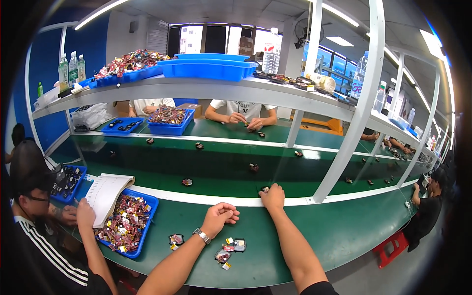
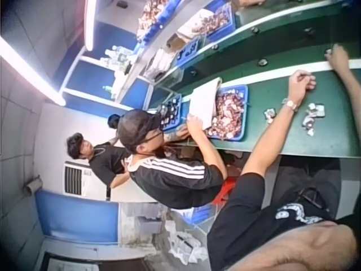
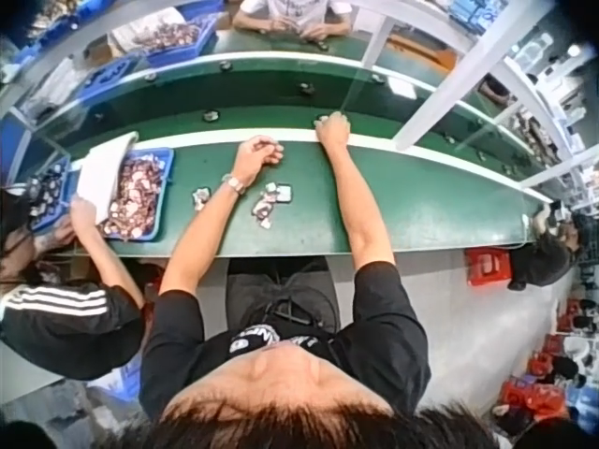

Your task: The person is sorting and arranging small packaged electronic components or stickers on a workbench.

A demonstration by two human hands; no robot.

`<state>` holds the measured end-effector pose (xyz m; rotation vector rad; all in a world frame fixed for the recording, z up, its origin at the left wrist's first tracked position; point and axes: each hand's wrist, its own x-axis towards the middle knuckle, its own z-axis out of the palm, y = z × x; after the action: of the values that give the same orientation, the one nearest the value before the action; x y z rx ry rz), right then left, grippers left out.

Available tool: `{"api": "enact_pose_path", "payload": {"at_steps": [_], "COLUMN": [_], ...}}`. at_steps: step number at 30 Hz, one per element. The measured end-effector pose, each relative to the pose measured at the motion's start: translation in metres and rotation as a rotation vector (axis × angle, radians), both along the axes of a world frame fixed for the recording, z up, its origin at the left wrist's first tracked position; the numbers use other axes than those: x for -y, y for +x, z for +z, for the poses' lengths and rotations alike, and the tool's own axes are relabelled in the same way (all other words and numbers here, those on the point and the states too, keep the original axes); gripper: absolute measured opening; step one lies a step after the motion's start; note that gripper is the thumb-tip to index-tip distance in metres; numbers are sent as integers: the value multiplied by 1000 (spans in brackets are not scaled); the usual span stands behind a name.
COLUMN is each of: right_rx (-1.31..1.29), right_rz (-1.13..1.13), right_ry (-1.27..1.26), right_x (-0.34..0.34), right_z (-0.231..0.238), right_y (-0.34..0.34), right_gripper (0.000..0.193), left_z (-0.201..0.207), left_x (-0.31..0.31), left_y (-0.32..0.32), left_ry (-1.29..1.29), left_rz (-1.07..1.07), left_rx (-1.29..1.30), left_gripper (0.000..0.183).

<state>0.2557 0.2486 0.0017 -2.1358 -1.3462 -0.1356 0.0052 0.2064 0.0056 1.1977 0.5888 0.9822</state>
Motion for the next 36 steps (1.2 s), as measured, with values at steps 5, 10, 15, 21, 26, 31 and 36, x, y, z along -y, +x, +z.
{"api": "enact_pose_path", "payload": {"at_steps": [5, 10, 15, 21, 26, 31, 36], "right_rx": [-317, -392, -317, -133, -101, -139, -380], "right_rz": [382, 933, 1101, 357, 216, 238, 714], "right_ry": [151, -6, 13, 129, 27, 0, 120], "right_x": [18, 90, 84, -34, -106, -128, -63], "right_z": [5, 54, 63, 17, -9, -10, 9], "right_y": [-5, -53, -61, 21, 56, 91, 19], "right_gripper": [57, 61, 65, 54, 80, 66, 52], "left_z": [1, 9, 6, 3, 3, 10, 3], "left_x": [-2, -10, -10, -12, -9, -11, -13], "left_y": [1, -10, -10, -11, -10, 3, -15], "left_ry": [25, -102, -13, -93, -108, -101, -110], "left_rz": [103, -94, -114, 100, 85, 6, 83], "left_rx": [-45, -24, -112, 18, 46, 48, 21], "left_gripper": [22, 37, 30, 30, 35, 38, 31]}}
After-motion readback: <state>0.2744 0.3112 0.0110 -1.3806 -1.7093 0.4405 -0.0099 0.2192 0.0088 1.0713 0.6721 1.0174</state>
